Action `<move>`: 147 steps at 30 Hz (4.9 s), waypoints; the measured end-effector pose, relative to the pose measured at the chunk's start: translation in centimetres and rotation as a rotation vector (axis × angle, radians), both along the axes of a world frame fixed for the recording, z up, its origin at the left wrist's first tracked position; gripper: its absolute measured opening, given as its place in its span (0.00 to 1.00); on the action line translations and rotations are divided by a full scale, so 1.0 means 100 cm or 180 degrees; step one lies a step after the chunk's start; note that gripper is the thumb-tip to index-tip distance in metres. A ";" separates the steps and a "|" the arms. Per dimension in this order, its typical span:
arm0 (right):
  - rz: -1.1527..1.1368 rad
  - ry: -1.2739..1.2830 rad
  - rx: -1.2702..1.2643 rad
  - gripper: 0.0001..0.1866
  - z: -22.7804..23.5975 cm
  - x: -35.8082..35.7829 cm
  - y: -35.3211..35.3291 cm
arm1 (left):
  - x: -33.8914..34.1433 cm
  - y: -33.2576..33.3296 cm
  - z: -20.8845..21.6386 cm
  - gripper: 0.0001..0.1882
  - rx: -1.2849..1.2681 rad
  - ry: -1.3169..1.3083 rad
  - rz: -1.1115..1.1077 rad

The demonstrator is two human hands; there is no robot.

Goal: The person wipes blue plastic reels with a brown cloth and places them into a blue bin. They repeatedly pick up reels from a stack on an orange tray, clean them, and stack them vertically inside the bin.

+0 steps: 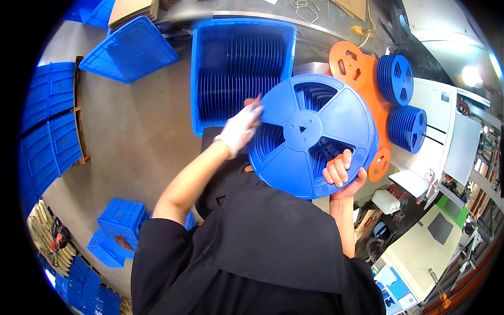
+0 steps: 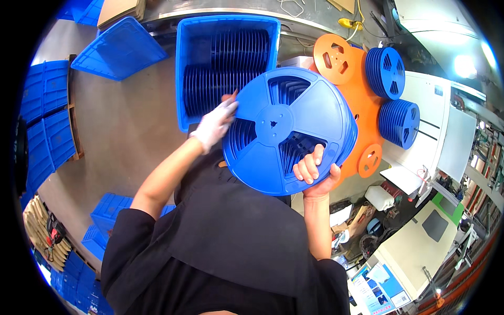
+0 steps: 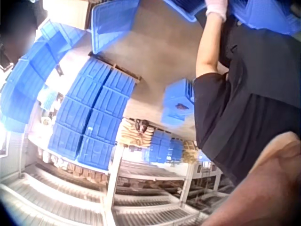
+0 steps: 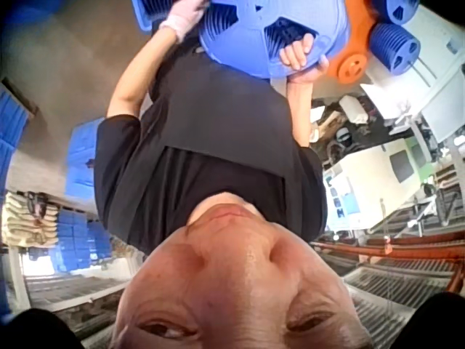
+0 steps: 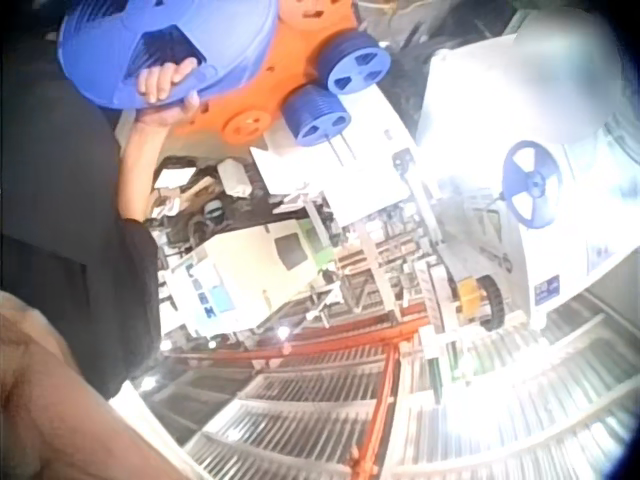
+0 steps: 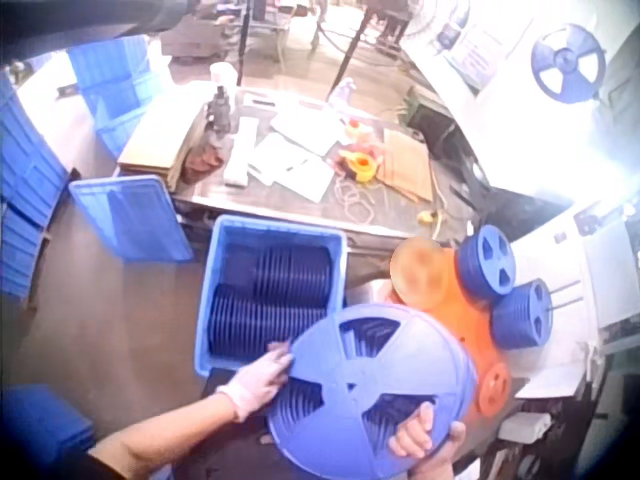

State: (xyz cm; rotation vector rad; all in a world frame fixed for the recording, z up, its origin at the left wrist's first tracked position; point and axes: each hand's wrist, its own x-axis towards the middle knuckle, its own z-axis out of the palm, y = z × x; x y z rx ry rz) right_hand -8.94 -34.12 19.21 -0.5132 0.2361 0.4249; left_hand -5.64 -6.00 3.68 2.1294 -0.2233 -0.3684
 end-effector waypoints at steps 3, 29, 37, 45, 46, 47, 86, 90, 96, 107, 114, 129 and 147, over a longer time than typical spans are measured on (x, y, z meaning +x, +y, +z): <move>-0.0148 -0.0024 0.0243 0.20 -0.005 -0.003 -0.002 | -0.035 0.056 -0.006 0.32 -0.0058 -0.0674 -0.0276; -0.0407 0.0573 -0.0841 0.17 0.000 0.008 -0.019 | -0.058 0.083 0.073 0.19 -0.3783 0.2089 0.1476; -0.0566 0.0751 -0.0472 0.15 -0.021 -0.020 -0.033 | -0.063 0.091 0.035 0.29 -0.4338 0.2414 0.1920; -0.0659 0.0818 -0.0522 0.15 -0.032 -0.035 -0.035 | -0.056 0.098 0.017 0.26 -0.3928 0.2497 0.1469; -0.0654 0.0824 -0.0508 0.15 -0.035 -0.037 -0.038 | -0.055 0.100 0.016 0.25 -0.3879 0.2520 0.1452; -0.0655 0.0831 -0.0498 0.15 -0.037 -0.037 -0.039 | -0.055 0.101 0.014 0.24 -0.3831 0.2544 0.1435; -0.0685 0.1160 -0.1186 0.14 -0.041 0.002 -0.059 | 0.102 0.050 -0.082 0.10 -0.1374 0.2239 0.3047; -0.0635 0.1100 -0.1173 0.14 -0.036 -0.002 -0.053 | 0.099 0.056 -0.106 0.15 -0.2081 0.3410 0.3642; -0.0622 0.0596 -0.0774 0.15 -0.025 0.000 -0.047 | 0.073 0.070 -0.081 0.19 -0.1851 0.2755 0.2358; -0.0616 -0.0457 0.0635 0.15 -0.007 -0.011 -0.027 | 0.049 -0.027 0.097 0.27 -0.2603 0.0663 0.1227; 0.0143 -0.0220 0.0436 0.17 0.003 -0.010 0.013 | 0.017 -0.088 0.134 0.27 -0.0882 -0.1602 -0.0823; -0.0101 -0.0045 0.0542 0.16 -0.006 0.018 0.024 | -0.031 0.050 0.071 0.30 0.0807 -0.1072 -0.1702; -0.0537 0.0839 -0.1113 0.15 -0.015 0.012 -0.015 | -0.062 0.104 0.034 0.22 -0.3984 0.2256 0.1869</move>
